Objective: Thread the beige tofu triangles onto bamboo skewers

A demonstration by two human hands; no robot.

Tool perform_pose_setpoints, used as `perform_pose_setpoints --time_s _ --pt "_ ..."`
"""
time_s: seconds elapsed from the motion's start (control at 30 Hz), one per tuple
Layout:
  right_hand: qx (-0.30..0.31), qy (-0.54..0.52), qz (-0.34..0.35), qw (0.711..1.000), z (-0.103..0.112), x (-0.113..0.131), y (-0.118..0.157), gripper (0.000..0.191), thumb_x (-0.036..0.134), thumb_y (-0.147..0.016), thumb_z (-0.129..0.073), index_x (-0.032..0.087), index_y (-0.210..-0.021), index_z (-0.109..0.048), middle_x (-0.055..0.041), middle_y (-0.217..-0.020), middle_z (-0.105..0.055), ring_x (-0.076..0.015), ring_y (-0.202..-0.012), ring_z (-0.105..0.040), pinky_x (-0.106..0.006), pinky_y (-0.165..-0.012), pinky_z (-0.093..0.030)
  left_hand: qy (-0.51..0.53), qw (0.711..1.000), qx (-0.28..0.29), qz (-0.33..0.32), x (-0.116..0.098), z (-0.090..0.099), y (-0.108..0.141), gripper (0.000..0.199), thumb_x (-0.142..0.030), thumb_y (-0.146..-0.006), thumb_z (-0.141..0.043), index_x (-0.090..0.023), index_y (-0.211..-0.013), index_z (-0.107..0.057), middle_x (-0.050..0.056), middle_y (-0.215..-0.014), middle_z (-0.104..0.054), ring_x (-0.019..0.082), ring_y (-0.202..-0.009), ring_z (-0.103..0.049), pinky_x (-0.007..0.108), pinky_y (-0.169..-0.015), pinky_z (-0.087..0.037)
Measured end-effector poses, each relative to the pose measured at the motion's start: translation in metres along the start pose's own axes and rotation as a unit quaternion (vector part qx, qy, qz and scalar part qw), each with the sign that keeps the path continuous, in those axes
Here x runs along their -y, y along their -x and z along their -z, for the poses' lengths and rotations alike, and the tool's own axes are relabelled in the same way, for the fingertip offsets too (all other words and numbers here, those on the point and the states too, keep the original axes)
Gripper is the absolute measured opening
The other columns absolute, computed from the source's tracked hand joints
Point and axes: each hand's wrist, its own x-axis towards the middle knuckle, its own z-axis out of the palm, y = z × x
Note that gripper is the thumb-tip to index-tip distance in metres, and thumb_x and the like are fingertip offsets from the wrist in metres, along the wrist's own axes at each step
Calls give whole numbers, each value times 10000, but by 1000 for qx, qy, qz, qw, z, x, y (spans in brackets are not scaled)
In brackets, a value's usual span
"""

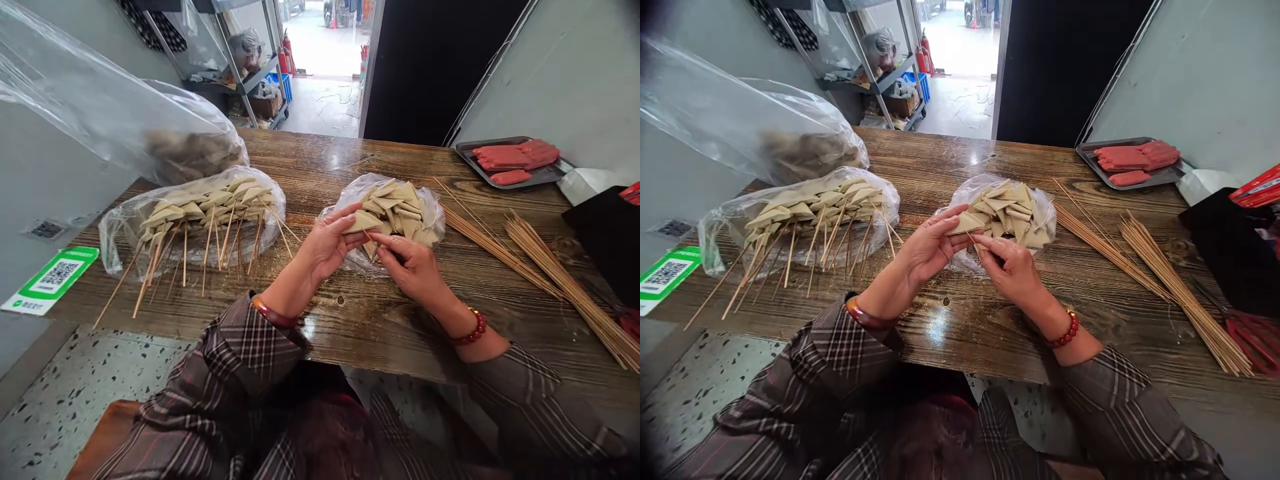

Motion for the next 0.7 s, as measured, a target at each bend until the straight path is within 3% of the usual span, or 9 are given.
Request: perform_pose_setpoints --time_s 0.27,0.47,0.7 --pt "-26 8 13 1000 1 -5 -1 309 249 -915 -545 200 -1156 -732 -72 -1003 -779 -203 -888 -715 -371 -804 -568 -6 1000 28 0 3 2 3 323 -135 -834 -660 -137 -1156 -669 107 -1011 -750 190 -854 -737 383 -935 -537" --pt "-13 5 21 1000 1 -3 1 325 237 -917 -543 213 -1188 -720 -71 -1052 -769 -188 -895 -704 -357 -820 -559 18 1000 3 -10 2 1 2 201 -104 -838 -628 -111 -1036 -664 110 -910 -753 194 -846 -742 364 -933 -532" --pt "1 21 27 999 0 -2 1 339 229 -920 -520 187 -1190 -720 -59 -892 -766 -163 -736 -659 -332 -720 -538 28 999 -23 -14 2 -3 3 113 -78 -853 -584 -106 -946 -642 90 -860 -742 192 -804 -744 373 -924 -539"
